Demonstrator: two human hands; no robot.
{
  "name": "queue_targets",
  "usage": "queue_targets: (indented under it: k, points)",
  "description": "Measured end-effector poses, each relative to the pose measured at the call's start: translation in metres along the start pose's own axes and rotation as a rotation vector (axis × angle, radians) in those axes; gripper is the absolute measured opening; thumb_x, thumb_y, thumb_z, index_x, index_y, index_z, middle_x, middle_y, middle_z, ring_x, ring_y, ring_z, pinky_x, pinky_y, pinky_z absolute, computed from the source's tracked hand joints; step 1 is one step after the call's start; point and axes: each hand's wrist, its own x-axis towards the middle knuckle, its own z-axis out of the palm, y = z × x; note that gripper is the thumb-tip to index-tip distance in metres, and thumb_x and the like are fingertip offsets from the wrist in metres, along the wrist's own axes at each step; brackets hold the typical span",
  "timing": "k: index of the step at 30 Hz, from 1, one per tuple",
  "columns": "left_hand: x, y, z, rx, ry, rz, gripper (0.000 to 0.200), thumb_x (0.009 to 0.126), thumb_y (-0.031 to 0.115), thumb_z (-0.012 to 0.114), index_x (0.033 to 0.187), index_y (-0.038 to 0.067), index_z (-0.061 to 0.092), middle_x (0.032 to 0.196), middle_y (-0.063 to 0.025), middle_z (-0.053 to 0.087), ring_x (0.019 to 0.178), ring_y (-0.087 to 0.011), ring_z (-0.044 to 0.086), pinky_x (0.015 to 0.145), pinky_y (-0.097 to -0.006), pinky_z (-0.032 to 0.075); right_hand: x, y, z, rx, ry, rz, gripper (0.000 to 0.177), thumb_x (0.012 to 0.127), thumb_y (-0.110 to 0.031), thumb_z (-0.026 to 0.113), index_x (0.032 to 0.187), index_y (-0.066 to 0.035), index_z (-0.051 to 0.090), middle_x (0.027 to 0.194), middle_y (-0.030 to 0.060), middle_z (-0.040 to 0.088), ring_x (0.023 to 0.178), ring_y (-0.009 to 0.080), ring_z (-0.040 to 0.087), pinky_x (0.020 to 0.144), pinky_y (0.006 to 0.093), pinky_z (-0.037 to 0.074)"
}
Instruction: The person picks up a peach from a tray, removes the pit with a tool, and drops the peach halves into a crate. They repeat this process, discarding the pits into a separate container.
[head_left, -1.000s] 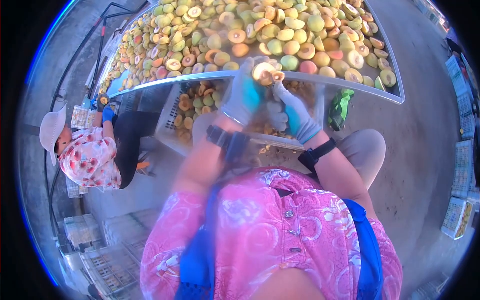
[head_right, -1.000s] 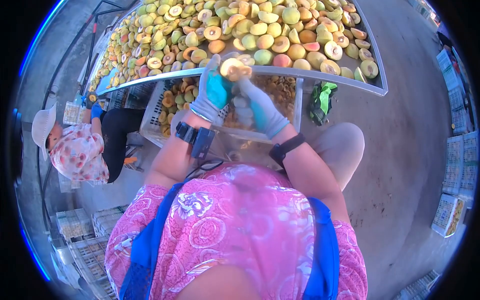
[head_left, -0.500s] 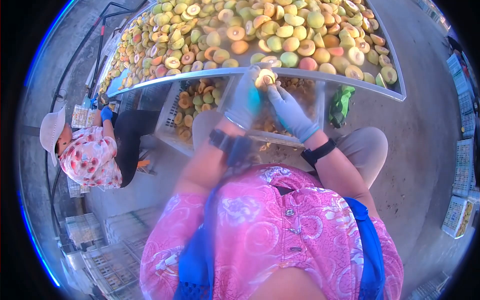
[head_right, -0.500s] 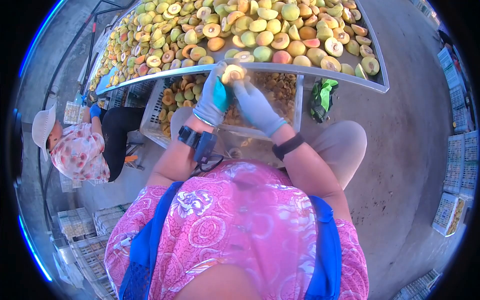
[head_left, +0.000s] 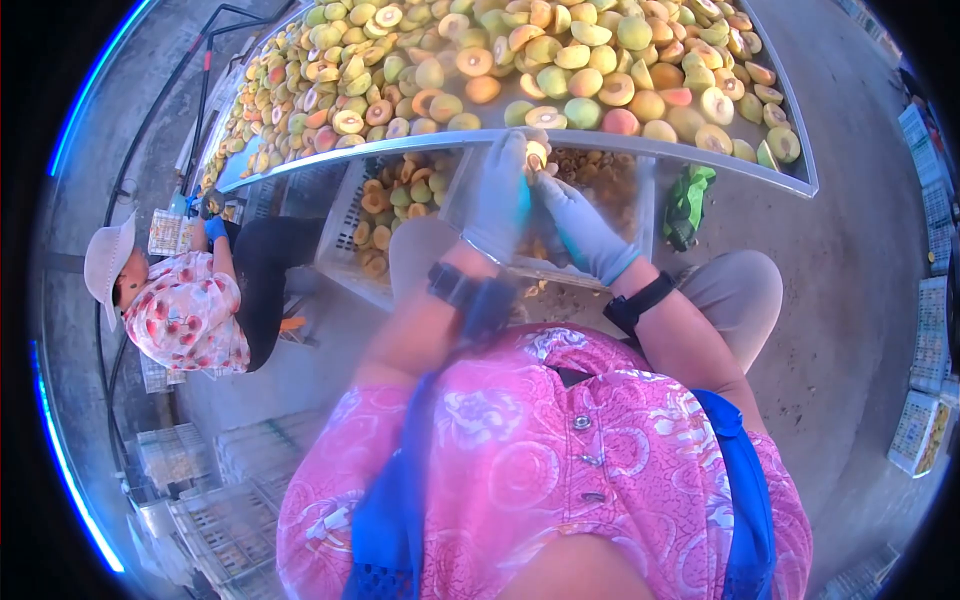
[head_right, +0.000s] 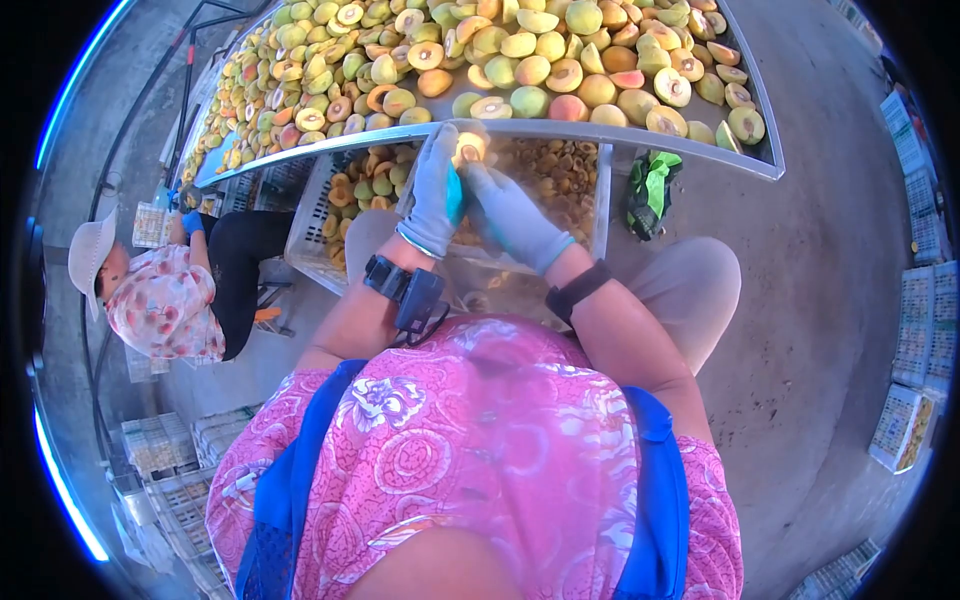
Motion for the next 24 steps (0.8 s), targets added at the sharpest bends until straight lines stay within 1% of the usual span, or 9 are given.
queue_targets:
  k: [2,4,8,10,14,16,20,22,24]
  points:
    - [0.0,0.0,0.001,0.1,0.042,0.119,0.033,0.099,0.031,0.043,0.103,0.003,0.059,0.093,-0.007,0.059,0.079,-0.0167,0.057,0.072,-0.0308,0.053,-0.005,-0.007,0.007,0.063,-0.002,-0.001,0.039,0.1,-0.048,0.044,0.1,-0.011,0.058,0.063,-0.0067,0.043,0.047,0.0064,0.034,0.041,0.0238,0.024]
    - [-0.002,0.01,-0.003,0.004,-0.068,-0.051,0.033,0.1,0.032,0.044,0.103,0.003,0.059,0.093,-0.006,0.059,0.079,-0.0153,0.056,0.071,-0.0302,0.052,-0.006,-0.007,0.01,0.124,-0.01,-0.002,0.039,0.1,-0.048,0.044,0.1,-0.011,0.058,0.063,-0.007,0.043,0.046,0.0063,0.033,0.04,0.0236,0.023]
    - [-0.004,0.016,0.001,-0.156,-0.029,-0.24,0.038,0.101,0.038,0.043,0.102,0.003,0.059,0.091,-0.0049,0.058,0.079,-0.0144,0.056,0.072,-0.0291,0.051,-0.002,-0.002,0.0,0.045,-0.043,0.03,0.036,0.1,-0.046,0.046,0.101,-0.012,0.058,0.066,-0.0089,0.044,0.049,0.0043,0.035,0.042,0.0215,0.023]
    - [0.0,0.005,-0.002,0.147,0.044,0.045,0.046,0.101,0.046,0.041,0.1,0.004,0.059,0.089,-0.005,0.058,0.078,-0.0152,0.056,0.069,-0.0306,0.051,-0.001,0.002,-0.003,0.013,-0.064,0.035,0.035,0.1,-0.045,0.046,0.1,-0.013,0.058,0.067,-0.0092,0.044,0.049,0.0039,0.035,0.042,0.0213,0.023]
    - [-0.01,0.017,0.005,0.132,0.09,0.004,0.049,0.101,0.049,0.039,0.099,0.005,0.059,0.086,-0.0045,0.058,0.077,-0.015,0.055,0.067,-0.03,0.05,-0.004,-0.002,0.003,0.063,-0.071,0.045,0.037,0.099,-0.05,0.046,0.095,-0.015,0.057,0.063,-0.0081,0.042,0.046,0.0043,0.032,0.041,0.0221,0.022]
    - [-0.013,0.028,0.004,-0.021,-0.025,-0.184,0.05,0.101,0.05,0.04,0.099,0.004,0.059,0.086,-0.0056,0.058,0.076,-0.0146,0.056,0.064,-0.0303,0.05,-0.005,-0.001,0.004,0.132,-0.084,0.049,0.038,0.098,-0.051,0.045,0.094,-0.015,0.057,0.062,-0.0074,0.041,0.044,0.0048,0.031,0.04,0.0227,0.022]
    - [-0.006,0.012,-0.006,0.05,-0.038,-0.092,0.055,0.099,0.054,0.04,0.095,0.003,0.059,0.085,-0.0073,0.058,0.071,-0.0157,0.057,0.064,-0.0306,0.051,0.005,0.014,-0.005,-0.014,-0.07,0.033,0.037,0.098,-0.05,0.046,0.096,-0.016,0.058,0.062,-0.0083,0.041,0.046,0.0043,0.032,0.04,0.0217,0.022]
    - [-0.002,0.004,-0.006,0.297,0.02,0.144,0.06,0.097,0.058,0.039,0.093,0.002,0.059,0.083,-0.0099,0.059,0.067,-0.0181,0.06,0.063,-0.0324,0.054,0.004,0.014,-0.006,-0.034,-0.046,0.017,0.036,0.098,-0.05,0.047,0.097,-0.016,0.058,0.063,-0.0087,0.041,0.046,0.0042,0.032,0.04,0.0214,0.022]
    - [-0.001,0.014,-0.01,0.187,-0.027,0.001,0.059,0.098,0.057,0.039,0.091,0.002,0.06,0.082,-0.0098,0.06,0.069,-0.0182,0.06,0.065,-0.0311,0.053,0.001,0.009,-0.008,0.075,-0.143,0.11,0.033,0.098,-0.049,0.048,0.094,-0.017,0.057,0.062,-0.009,0.042,0.045,0.0045,0.032,0.039,0.0208,0.022]
